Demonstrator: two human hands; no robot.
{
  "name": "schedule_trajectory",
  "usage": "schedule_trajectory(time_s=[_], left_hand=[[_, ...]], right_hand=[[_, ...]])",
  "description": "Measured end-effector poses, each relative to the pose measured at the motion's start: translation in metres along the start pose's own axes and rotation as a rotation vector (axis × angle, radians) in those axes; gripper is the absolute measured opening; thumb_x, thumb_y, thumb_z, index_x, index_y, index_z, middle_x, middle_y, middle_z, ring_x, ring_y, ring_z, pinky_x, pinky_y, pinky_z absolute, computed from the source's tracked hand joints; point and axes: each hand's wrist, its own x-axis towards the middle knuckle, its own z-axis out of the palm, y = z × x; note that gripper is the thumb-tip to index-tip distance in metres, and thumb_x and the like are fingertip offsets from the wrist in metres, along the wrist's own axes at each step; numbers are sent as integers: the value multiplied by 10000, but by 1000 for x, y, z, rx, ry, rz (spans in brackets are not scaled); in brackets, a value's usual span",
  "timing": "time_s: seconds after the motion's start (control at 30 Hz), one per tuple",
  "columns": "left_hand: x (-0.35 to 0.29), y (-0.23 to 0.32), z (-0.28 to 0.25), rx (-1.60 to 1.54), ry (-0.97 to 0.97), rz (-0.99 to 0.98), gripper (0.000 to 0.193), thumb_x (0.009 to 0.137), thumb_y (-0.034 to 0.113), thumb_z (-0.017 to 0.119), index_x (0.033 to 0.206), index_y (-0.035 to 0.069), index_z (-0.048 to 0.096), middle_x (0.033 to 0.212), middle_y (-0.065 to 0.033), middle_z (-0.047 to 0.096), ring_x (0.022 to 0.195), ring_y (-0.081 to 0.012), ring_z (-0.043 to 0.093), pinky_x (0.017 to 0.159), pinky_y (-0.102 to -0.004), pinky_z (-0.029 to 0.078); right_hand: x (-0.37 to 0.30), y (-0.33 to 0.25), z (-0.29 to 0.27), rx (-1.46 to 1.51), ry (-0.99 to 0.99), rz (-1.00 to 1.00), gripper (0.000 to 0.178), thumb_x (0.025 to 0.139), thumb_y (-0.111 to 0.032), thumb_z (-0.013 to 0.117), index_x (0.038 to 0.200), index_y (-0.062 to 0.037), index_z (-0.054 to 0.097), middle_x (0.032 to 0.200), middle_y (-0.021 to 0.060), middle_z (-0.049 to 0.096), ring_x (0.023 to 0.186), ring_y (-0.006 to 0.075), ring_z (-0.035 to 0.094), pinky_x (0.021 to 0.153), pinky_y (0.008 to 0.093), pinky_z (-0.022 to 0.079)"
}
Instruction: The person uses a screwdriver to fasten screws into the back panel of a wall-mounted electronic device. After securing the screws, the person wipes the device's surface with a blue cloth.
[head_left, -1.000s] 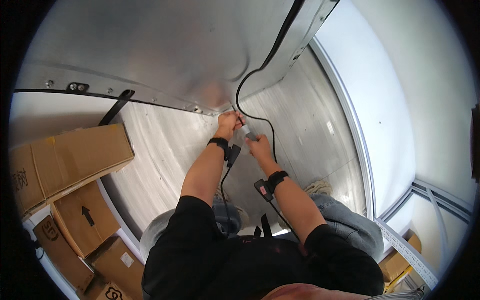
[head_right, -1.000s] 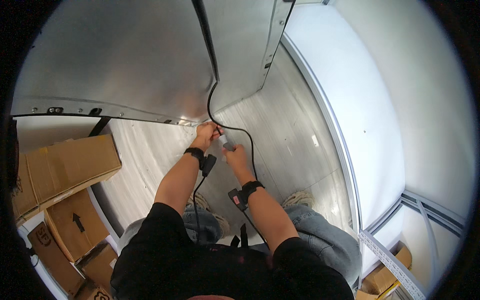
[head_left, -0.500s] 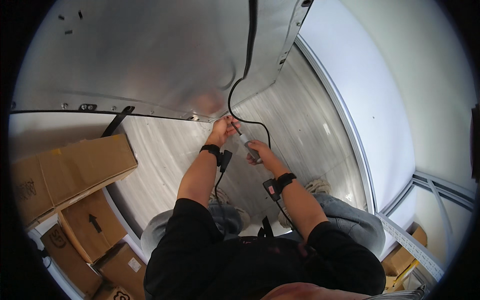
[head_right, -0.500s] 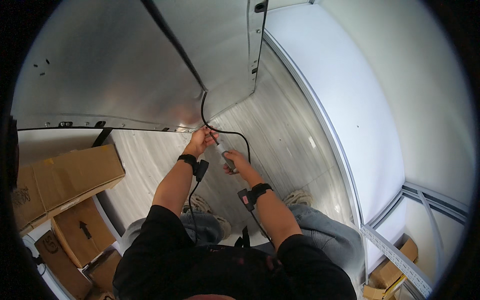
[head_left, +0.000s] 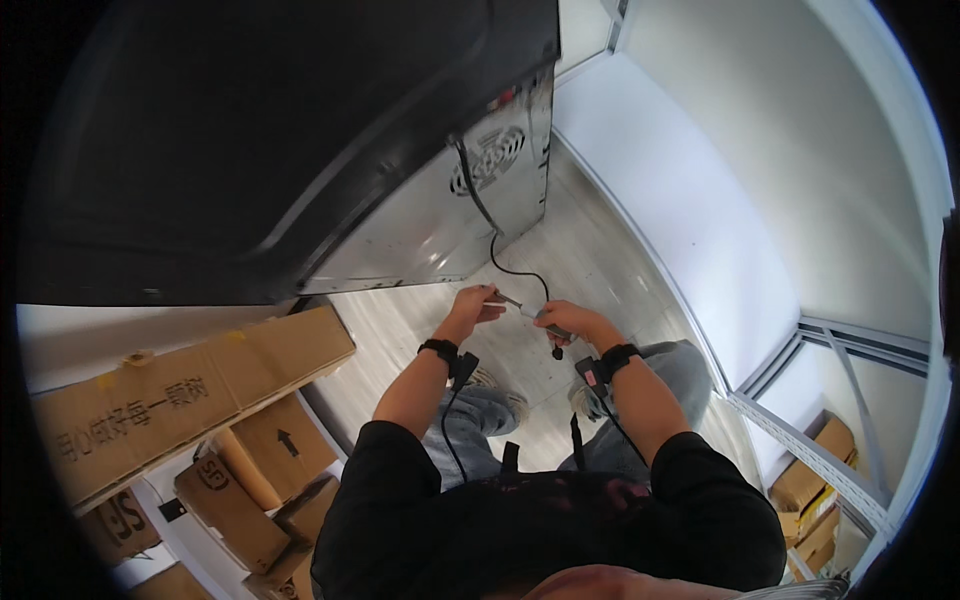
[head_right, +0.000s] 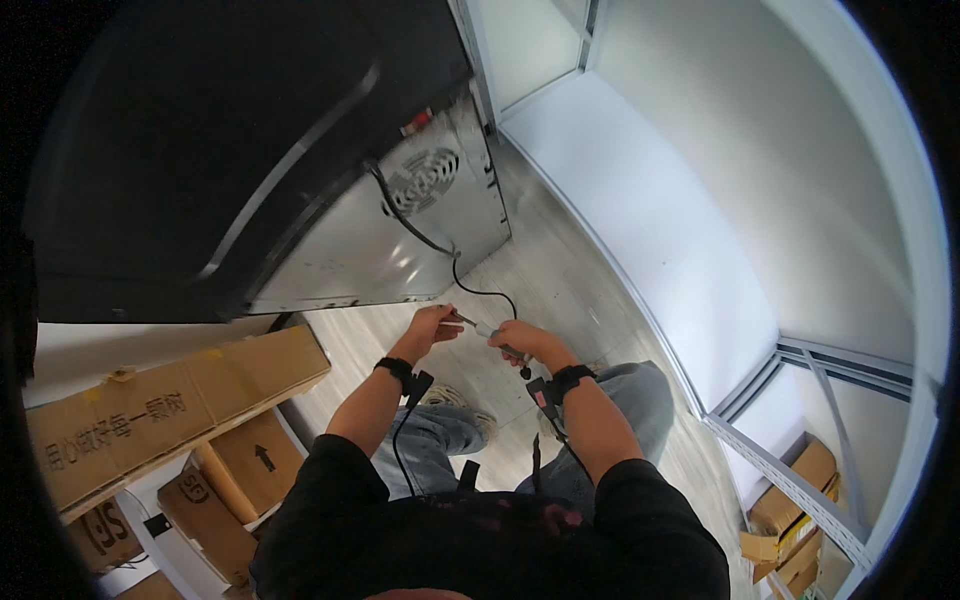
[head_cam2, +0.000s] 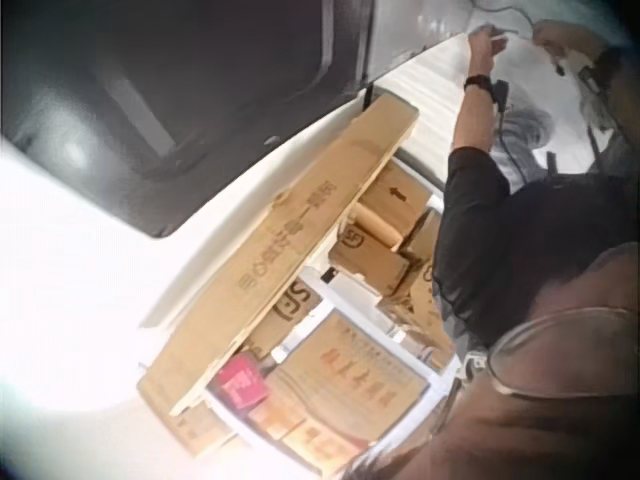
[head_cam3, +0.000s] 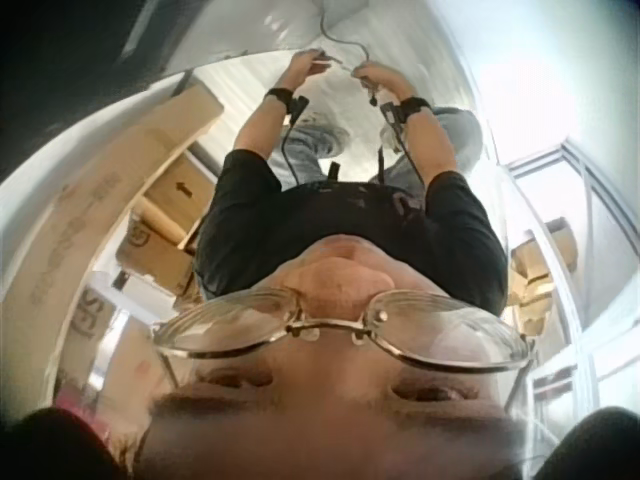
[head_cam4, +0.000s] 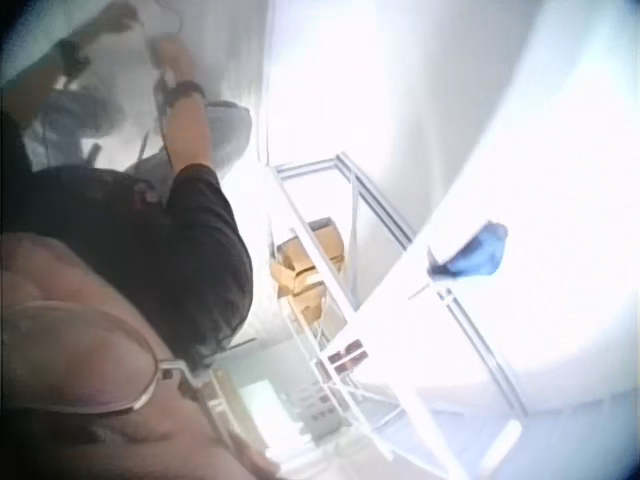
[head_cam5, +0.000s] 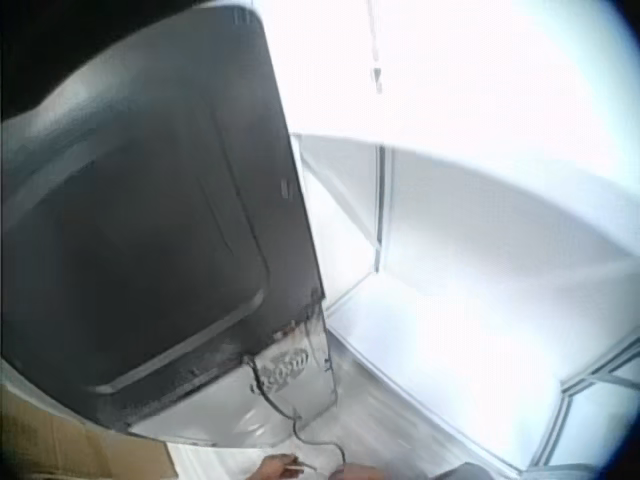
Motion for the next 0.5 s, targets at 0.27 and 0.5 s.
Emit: schedule_trajectory(time_s=[0.27, 0.5], left_hand=[[-181, 94, 54, 104, -103, 82, 272, 929, 321, 560, 939, 52, 599, 868, -76, 688, 788, -176, 666, 697, -296, 520], [-320, 174, 88, 168, -207, 179, 255, 930, 302, 570, 892, 53, 607, 830, -70, 691, 760, -150, 663, 668, -284, 512]], right_hand=[[-195, -73, 25, -21, 43, -65, 240, 877, -272, 615, 906, -47, 536, 641, 34, 549, 516, 124, 523, 454, 282, 383], [-356, -140, 64, -27, 66, -98, 290, 864, -305, 640, 972, -49, 559, 669, 29, 552, 519, 106, 516, 461, 261, 392]])
